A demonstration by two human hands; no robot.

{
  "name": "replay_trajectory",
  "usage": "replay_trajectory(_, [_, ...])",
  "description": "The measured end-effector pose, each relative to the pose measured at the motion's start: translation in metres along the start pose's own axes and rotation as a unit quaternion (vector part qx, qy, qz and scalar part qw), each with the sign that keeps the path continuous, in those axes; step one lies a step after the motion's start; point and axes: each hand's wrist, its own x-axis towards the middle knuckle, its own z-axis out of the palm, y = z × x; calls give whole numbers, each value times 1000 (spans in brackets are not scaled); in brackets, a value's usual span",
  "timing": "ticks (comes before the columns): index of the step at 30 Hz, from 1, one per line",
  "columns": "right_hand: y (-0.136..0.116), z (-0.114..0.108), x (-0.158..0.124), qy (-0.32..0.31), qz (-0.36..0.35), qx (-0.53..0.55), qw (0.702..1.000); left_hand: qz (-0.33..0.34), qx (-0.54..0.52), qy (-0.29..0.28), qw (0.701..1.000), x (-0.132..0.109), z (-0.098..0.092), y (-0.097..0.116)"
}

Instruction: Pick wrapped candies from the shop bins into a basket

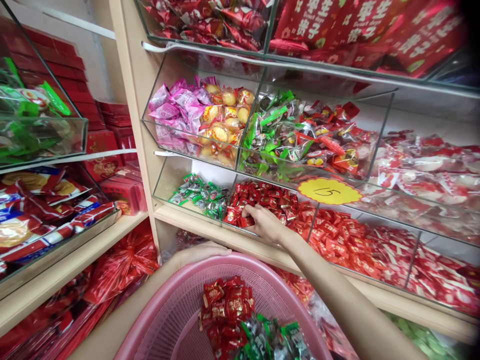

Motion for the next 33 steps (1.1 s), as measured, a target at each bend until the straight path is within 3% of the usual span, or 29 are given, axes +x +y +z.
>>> replay_trajectory(8, [-1,2,-2,17,24,-3,1000,-28,-45,-45,998,1,0,-10])
replay_trajectory(16, [1,3,1,26,-21,75,997,-4,-4,0,1000,1,-2,-2])
replay_trajectory(25, [-3,-12,0,37,6,133,990,7,-22,-32,999,4,-3,-10])
replay_trajectory(30, [-25,-43,-18,77,5,147,986,-3,-63,-41,997,1,0,-7])
replay_trajectory(33, [-49,-41,-40,66,-39,162,984,-27,-109,-16,994,0,1,-5])
